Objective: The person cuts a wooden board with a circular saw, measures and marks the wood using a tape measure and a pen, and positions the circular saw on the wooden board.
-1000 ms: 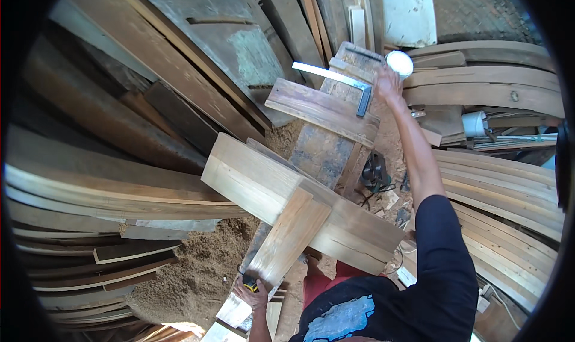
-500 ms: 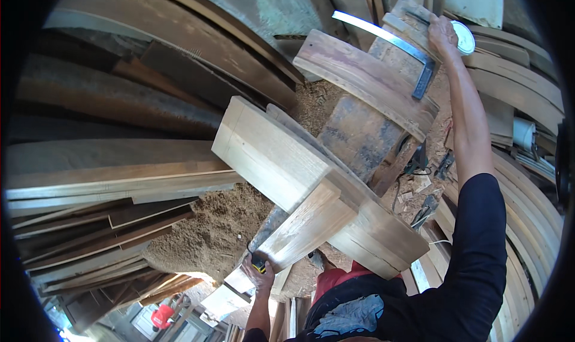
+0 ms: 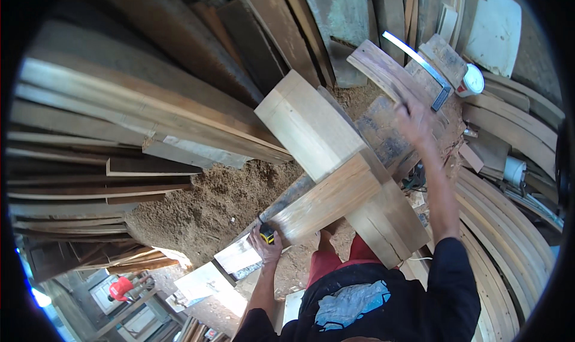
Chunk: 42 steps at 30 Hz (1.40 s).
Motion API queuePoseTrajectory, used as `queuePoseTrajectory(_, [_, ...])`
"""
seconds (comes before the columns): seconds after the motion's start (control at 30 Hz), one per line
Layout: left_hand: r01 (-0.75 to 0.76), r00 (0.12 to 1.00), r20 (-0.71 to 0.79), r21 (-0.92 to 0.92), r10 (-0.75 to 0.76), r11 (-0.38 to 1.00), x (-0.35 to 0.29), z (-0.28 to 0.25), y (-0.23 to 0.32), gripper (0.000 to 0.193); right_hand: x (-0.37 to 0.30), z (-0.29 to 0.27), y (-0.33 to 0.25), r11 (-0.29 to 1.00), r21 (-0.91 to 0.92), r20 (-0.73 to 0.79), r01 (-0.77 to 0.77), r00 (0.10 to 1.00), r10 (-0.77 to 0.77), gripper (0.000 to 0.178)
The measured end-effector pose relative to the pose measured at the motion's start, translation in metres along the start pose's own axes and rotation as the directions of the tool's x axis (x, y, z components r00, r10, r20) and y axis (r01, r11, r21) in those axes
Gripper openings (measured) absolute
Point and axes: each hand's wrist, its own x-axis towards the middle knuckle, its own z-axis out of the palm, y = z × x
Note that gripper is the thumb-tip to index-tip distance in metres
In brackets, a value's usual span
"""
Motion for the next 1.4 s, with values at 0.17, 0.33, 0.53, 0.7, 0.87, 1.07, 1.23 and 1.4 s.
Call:
queuePoseTrajectory(0.17, [0.018, 0.998, -0.054, -0.201, -0.03, 0.979, 0.005, -0.001, 0.004, 0.071, -0.117, 0.025, -0.121, 0.982, 0.186, 0.039, 0.038, 0.998, -0.047, 0.04])
queuePoseTrajectory(0.33, [0.152, 0.983, 0.051, -0.754, -0.174, 0.639, -0.006, -0.029, 0.004, 0.071, -0.212, 0.058, -0.222, 0.929, 0.358, 0.045, 0.094, 0.992, -0.118, 0.038])
queuePoseTrajectory(0.53, [0.295, 0.942, 0.312, -0.596, -0.123, 0.747, -0.046, -0.074, 0.015, 0.075, -0.33, 0.138, -0.279, 0.842, 0.501, 0.636, -0.2, 0.745, -0.202, 0.03])
queuePoseTrajectory(0.7, [-0.002, 0.997, 0.059, -0.566, 0.043, 0.825, -0.095, -0.077, -0.041, 0.074, -0.39, 0.183, -0.296, 0.739, 0.4, 0.846, -0.543, 0.529, -0.069, 0.021])
queuePoseTrajectory(0.87, [0.645, 0.727, 0.683, -0.641, 0.073, -0.416, -0.109, -0.065, -0.09, 0.046, -0.403, 0.189, -0.309, 0.828, 0.356, 0.883, -0.434, 0.445, -0.146, 0.027])
queuePoseTrajectory(1.07, [0.568, 0.723, 0.69, -0.608, -0.015, -0.555, -0.128, -0.036, -0.106, 0.025, -0.407, 0.171, -0.38, 0.816, 0.095, 0.92, 0.57, 0.263, -0.291, 0.067])
queuePoseTrajectory(1.23, [0.44, 0.757, 0.653, -0.475, 0.03, -0.762, -0.141, -0.035, -0.106, 0.02, -0.391, 0.186, -0.373, 0.734, 0.099, 0.96, 0.672, 0.13, -0.249, 0.061])
queuePoseTrajectory(1.4, [0.543, 0.716, 0.696, -0.602, -0.051, -0.585, -0.141, -0.044, -0.089, 0.019, -0.367, 0.171, -0.365, 0.752, 0.149, 0.978, 0.642, 0.018, -0.208, 0.057])
